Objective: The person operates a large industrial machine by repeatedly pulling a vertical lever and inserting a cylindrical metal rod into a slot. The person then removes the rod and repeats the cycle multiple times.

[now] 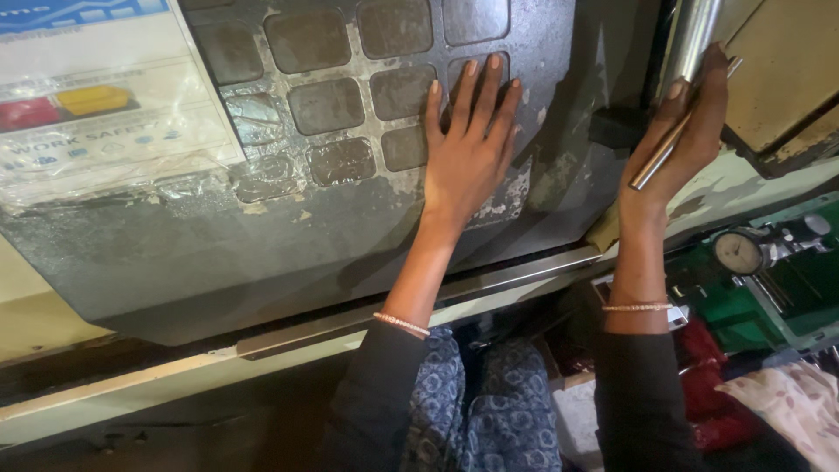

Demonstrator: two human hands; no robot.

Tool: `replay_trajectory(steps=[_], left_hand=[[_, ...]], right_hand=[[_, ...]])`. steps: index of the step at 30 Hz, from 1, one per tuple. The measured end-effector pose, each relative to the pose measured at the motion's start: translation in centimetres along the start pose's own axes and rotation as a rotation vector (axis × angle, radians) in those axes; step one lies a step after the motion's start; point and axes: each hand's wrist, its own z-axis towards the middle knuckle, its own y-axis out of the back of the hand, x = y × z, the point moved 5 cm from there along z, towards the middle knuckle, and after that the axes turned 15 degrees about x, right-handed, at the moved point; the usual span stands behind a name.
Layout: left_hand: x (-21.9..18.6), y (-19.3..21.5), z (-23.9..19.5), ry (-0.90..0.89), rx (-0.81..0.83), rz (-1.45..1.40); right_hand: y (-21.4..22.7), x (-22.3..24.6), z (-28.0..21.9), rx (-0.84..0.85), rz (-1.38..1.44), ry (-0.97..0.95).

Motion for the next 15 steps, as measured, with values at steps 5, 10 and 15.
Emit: replay_trajectory(steps=[5,10,15], left_hand=[[0.0,0.11,-0.03,-0.001,0.003,-0.001],[-0.05,0.35,0.04,-0.004,0.0,-0.006],[-0.15,0.55,0.09,0.003,0.01,0.003]], right_hand=[[0.06,-0.49,-0.23,-0.015,-0.017,0.021],[-0.15,-0.55,-0.29,-0.089,-0.097,-0.013],[-0.02,-0.15,-0.4,-0.058,-0.024,0.011]])
